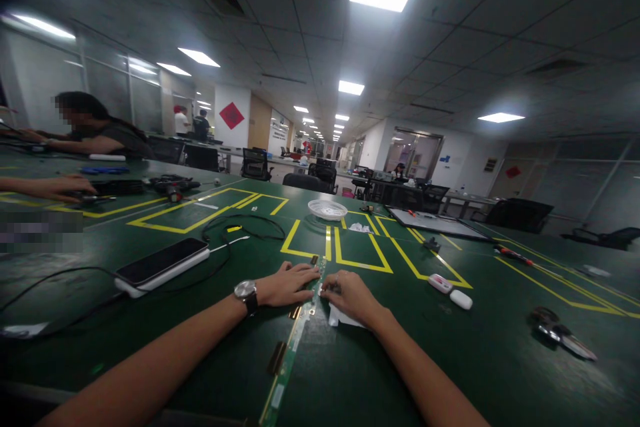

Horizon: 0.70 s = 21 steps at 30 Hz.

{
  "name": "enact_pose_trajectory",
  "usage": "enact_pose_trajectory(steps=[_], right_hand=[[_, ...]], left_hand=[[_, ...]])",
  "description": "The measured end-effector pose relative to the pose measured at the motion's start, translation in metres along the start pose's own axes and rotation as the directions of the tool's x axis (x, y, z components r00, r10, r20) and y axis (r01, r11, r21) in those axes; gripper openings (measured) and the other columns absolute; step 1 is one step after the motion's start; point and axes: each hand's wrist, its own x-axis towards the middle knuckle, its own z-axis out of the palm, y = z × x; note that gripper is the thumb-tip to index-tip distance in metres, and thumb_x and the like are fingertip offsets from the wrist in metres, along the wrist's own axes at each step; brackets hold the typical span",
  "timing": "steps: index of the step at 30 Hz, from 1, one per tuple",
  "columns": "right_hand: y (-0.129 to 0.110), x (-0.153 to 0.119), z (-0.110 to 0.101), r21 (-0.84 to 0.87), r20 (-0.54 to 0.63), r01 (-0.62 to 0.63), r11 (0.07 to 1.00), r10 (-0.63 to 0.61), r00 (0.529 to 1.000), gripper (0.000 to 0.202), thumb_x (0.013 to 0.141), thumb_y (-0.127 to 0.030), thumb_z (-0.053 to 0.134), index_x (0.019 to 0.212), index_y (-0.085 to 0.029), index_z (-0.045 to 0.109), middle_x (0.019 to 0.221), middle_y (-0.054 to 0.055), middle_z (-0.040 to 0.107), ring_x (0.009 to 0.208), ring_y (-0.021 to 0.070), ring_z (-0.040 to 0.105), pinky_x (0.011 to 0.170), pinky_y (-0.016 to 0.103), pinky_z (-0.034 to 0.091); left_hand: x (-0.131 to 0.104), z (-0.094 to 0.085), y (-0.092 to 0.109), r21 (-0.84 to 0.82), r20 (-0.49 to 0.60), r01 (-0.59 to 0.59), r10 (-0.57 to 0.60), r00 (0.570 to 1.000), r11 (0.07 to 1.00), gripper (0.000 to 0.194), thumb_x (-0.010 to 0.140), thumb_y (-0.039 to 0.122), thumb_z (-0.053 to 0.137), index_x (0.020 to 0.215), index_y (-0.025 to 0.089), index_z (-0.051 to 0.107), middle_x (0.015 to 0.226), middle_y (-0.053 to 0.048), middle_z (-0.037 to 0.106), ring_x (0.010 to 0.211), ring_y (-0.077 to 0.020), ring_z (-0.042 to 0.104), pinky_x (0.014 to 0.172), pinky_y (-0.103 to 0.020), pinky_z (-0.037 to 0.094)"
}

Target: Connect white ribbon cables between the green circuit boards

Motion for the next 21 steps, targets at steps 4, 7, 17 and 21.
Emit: enact_pose_trajectory(steps=[4,7,17,21], right_hand=[[0.005,0.003,-0.003,0.067,-0.061,0.064,0.996,-0.060,0.996,0.026,0.095,-0.032,0.050,0.110,-0.023,0.071,0.113,0.006,0.072,0.106,0.0207,0.064,0.096,0.034,0.045],[0.002,0.006,-0.002,0.058,-0.064,0.134,0.989,-0.130,0.989,0.032,0.098,-0.030,0.045,0.120,-0.022,0.067,0.131,0.007,0.064,0.123,0.0207,0.056,0.108,0.037,0.039],[0.012,0.009,0.001,-0.267,0.063,-0.098,0.959,0.119,0.991,0.045,0.103,-0.034,0.025,0.132,-0.027,0.059,0.138,0.005,0.059,0.130,0.0211,0.049,0.115,0.048,0.025],[0.041,-0.002,-0.005,-0.414,-0.055,-0.451,0.790,0.473,0.879,0.046,0.103,-0.032,0.023,0.124,-0.025,0.063,0.134,0.012,0.061,0.127,0.0287,0.052,0.108,0.063,0.026]], left_hand=[[0.001,0.001,-0.002,-0.070,-0.046,-0.001,-0.003,0.999,0.998,0.060,0.097,0.051,0.042,0.149,0.025,0.029,0.150,-0.013,0.043,0.137,-0.0311,0.038,0.105,-0.054,0.030],[0.003,0.001,-0.005,-0.146,-0.133,0.047,-0.067,0.989,0.988,0.056,0.100,0.051,0.035,0.149,0.024,0.028,0.149,-0.012,0.044,0.134,-0.0292,0.043,0.104,-0.050,0.033],[0.004,0.003,-0.005,-0.044,-0.325,0.170,-0.175,0.929,0.984,0.050,0.102,0.047,0.033,0.143,0.020,0.041,0.144,-0.010,0.050,0.130,-0.0271,0.046,0.102,-0.041,0.039],[0.003,0.003,-0.003,0.011,-0.336,0.188,-0.174,0.926,0.982,0.053,0.102,0.049,0.031,0.146,0.020,0.037,0.143,-0.010,0.050,0.128,-0.0274,0.047,0.099,-0.041,0.040]])
